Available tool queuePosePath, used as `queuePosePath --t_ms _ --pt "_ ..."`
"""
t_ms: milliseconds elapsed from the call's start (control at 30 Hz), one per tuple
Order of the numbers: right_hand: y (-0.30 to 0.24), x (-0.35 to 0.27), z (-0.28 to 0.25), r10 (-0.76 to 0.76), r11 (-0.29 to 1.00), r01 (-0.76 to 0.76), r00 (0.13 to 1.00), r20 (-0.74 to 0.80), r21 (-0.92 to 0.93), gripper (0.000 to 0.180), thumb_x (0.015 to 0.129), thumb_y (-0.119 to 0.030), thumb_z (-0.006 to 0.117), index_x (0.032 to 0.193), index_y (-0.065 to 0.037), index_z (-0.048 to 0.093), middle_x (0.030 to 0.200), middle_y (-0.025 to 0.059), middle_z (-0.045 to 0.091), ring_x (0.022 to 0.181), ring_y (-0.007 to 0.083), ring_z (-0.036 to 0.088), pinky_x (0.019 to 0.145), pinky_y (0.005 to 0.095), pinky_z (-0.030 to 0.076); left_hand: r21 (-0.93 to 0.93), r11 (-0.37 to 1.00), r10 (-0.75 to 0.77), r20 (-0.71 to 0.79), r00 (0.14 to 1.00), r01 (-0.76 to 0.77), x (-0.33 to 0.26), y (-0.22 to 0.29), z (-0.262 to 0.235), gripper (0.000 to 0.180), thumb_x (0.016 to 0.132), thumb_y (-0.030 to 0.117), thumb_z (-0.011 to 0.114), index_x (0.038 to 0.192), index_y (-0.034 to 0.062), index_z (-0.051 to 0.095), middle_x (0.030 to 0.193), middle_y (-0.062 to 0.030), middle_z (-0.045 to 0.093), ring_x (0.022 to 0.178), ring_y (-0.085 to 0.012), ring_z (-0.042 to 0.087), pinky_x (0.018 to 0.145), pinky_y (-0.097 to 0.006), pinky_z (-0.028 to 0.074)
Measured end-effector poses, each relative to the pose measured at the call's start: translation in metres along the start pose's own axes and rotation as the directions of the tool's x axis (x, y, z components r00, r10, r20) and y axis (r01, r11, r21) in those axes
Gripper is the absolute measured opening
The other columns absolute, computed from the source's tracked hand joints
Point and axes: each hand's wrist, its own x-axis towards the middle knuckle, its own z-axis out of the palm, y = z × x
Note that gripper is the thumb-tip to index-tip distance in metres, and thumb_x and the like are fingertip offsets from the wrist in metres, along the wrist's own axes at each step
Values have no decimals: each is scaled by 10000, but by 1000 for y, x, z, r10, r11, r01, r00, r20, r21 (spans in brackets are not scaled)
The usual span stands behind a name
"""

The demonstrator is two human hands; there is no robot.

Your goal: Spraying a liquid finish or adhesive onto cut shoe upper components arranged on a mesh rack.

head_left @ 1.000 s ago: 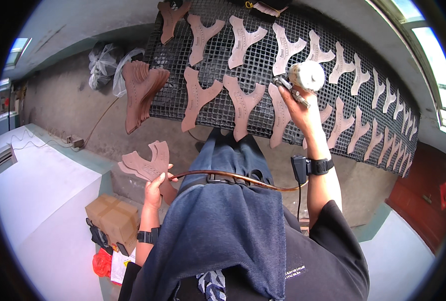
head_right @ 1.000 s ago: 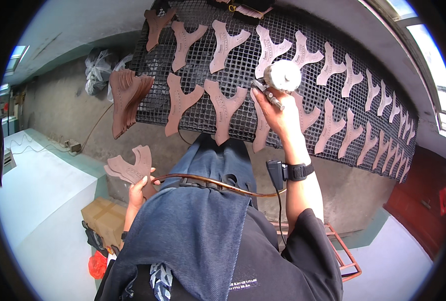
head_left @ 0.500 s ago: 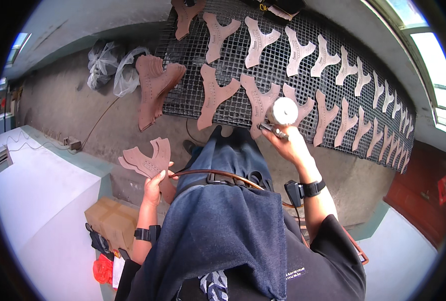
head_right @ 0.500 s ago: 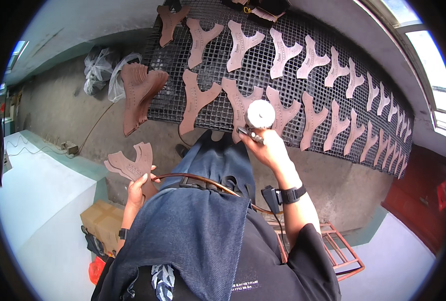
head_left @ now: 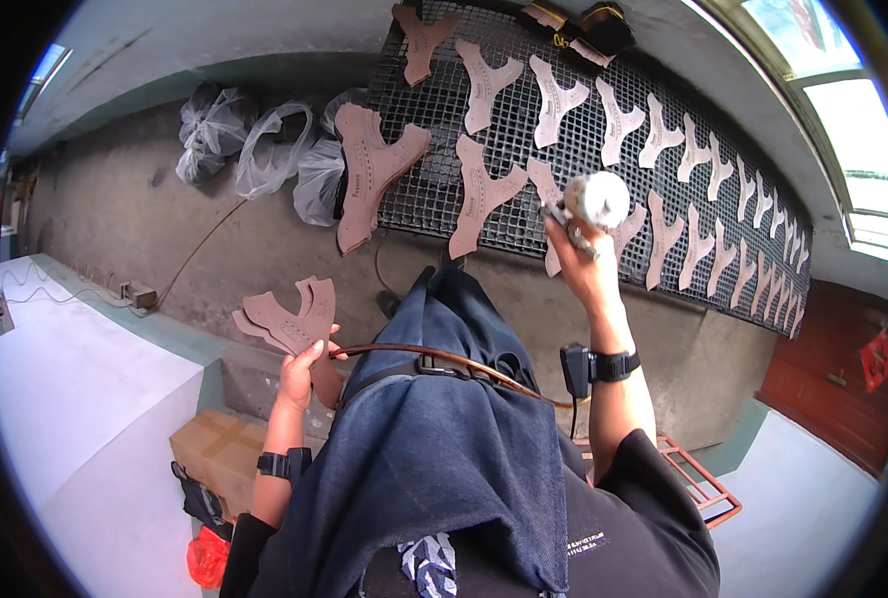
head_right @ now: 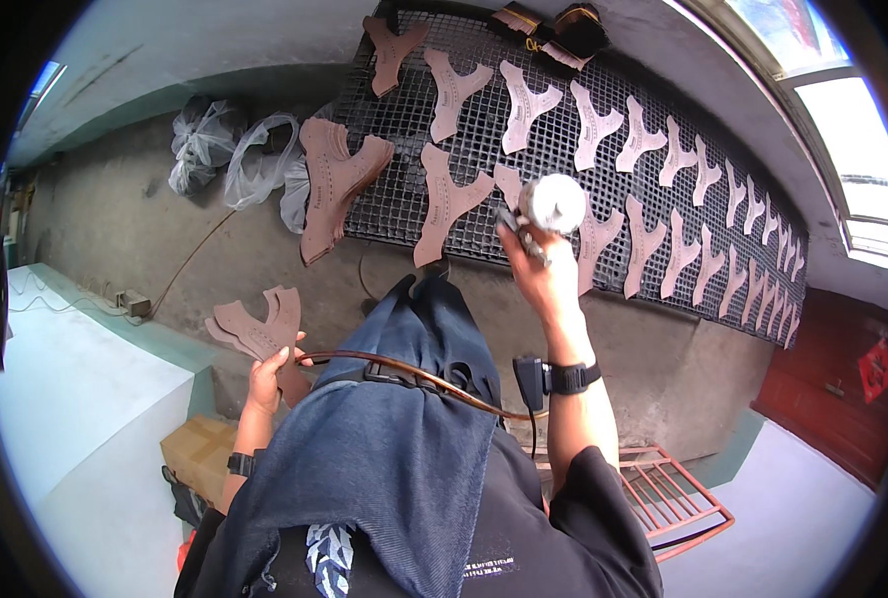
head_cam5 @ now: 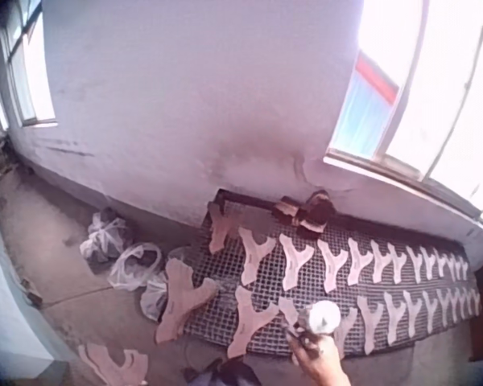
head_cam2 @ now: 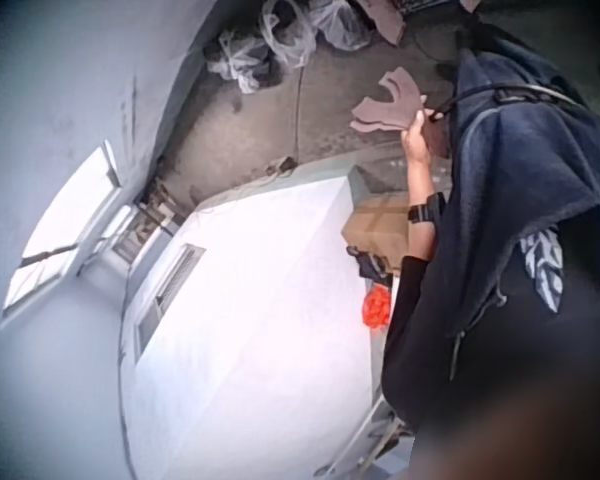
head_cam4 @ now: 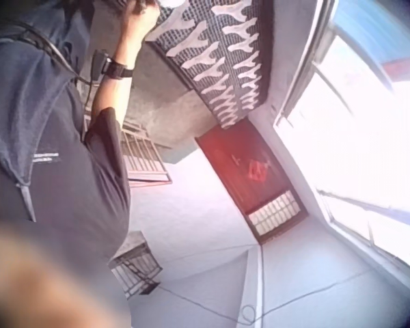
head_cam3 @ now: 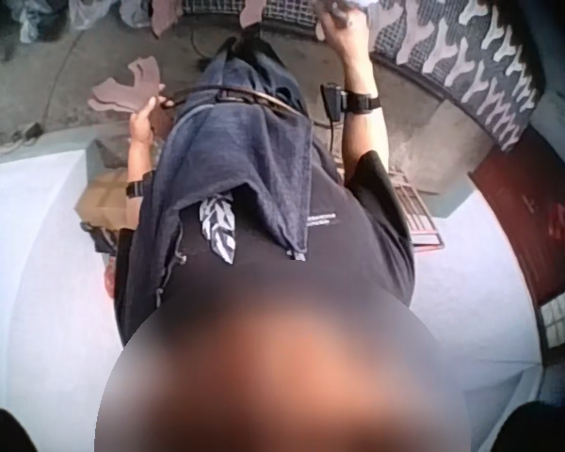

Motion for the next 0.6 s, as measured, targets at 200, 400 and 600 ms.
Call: queuePosePath --t_ms 200,400,600 --pt "-9 57 18 -27 998 26 1000 -13 -52 330 910 -301 719 837 19 686 650 142 642 565 213 587 584 355 477 6 1000 13 -46 999 -13 1 9 0 448 930 204 556 1272 -86 584 1007 -164 700 898 -255 674 900 -370 499" --pt "-11 64 15 91 983 -42 957 277 -179 370 892 -391 695 958 -28 719 805 195 703 792 360 707 711 419 561 -36 999 -27 -114 993 23 2 13 12 450 919 202 559 1264 -86 594 945 -150 705 899 -245 672 915 -353 482" --pt "21 77 16 55 974 -13 982 182 -225 342 902 -375 689 917 -35 719 767 204 692 730 371 701 650 430 562 -73 997 -35 -113 993 27 9 14 19 455 914 203 567 1267 -84 589 936 -148 704 885 -245 675 902 -353 484"
